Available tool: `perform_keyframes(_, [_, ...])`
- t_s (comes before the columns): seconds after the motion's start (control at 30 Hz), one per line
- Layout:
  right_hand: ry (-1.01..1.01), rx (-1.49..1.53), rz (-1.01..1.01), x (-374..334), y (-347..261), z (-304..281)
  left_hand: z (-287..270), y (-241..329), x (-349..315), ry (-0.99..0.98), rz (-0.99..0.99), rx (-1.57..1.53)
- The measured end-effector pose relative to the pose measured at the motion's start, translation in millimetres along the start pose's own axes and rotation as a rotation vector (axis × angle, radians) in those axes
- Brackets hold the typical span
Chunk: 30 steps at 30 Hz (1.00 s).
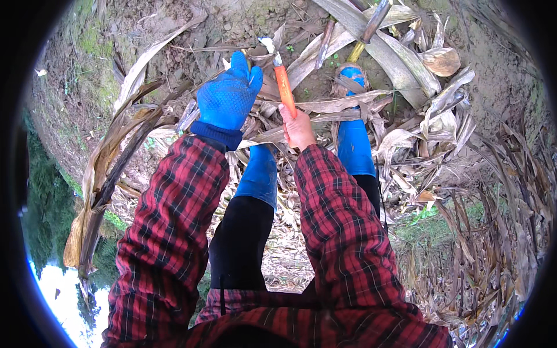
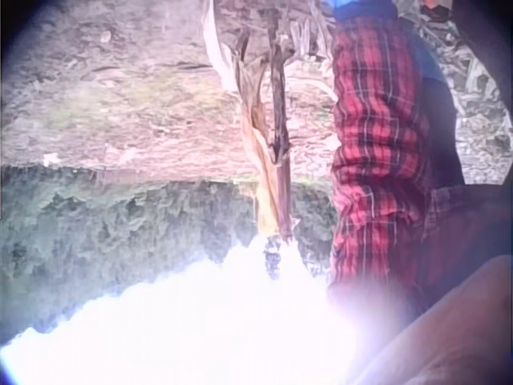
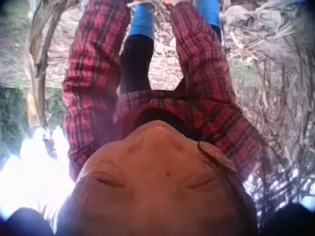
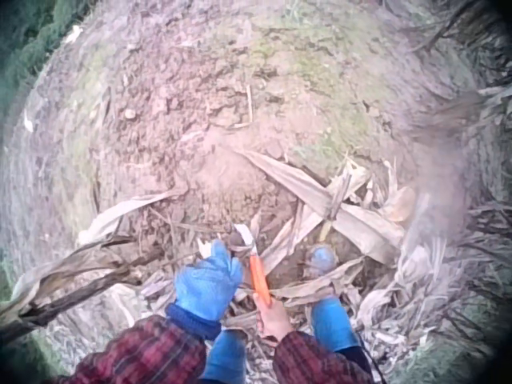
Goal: The person uses a sickle to cut dry corn stalks at their base and drops the cut pieces onto the ground. The person repeatedly reaches for stalks, slices them, and discards them in a field with scattered debris.
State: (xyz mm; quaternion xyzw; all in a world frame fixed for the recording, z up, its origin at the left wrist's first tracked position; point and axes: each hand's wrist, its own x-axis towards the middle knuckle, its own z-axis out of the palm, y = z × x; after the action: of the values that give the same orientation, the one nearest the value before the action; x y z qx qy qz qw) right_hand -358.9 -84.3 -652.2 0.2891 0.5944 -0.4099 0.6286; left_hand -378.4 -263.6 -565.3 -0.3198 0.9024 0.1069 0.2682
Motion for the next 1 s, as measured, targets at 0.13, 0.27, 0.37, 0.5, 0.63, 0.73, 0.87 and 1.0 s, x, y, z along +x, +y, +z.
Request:
perform_keyframes(0.13, [0.011, 0.057, -0.046, -2.5, 9.8, 10.9, 13.1, -12.0, -4.1, 0.128, 0.058, -0.073])
perform_keyframes(0.27, [-0.033, 0.307, 0.005, -46.2, -5.3, 46.9, -0.5, -13.0, -22.5, 0.084, 0.039, -0.294])
perform_keyframes(0.37, [-0.088, 0.269, 0.083, -36.6, -5.1, 30.5, -0.5, -7.8, -56.9, 0.417, -0.014, -0.282])
perform_keyframes(0.5, [-0.007, -0.075, -0.032, -16.0, -15.2, -6.8, -15.6, -10.3, -95.3, 0.027, -0.129, -0.477])
perform_keyframes(0.63, [-0.026, -0.181, -0.064, -14.3, -36.3, -27.7, -36.6, -11.1, -54.2, 0.283, 0.017, -0.434])
perform_keyframes(0.73, [-0.027, -0.257, -0.089, -26.0, -44.0, -47.7, -36.8, -0.2, 7.0, -0.087, -0.054, -0.318])
perform_keyframes(0.87, [0.037, -0.107, -0.138, -61.2, -20.4, -89.4, -9.1, -6.9, 41.1, -0.454, -0.113, -0.184])
perform_keyframes(1.0, [0.055, 0.07, -0.146, -98.9, -18.3, -67.5, -10.3, -20.0, 37.6, -0.401, 0.418, -0.026])
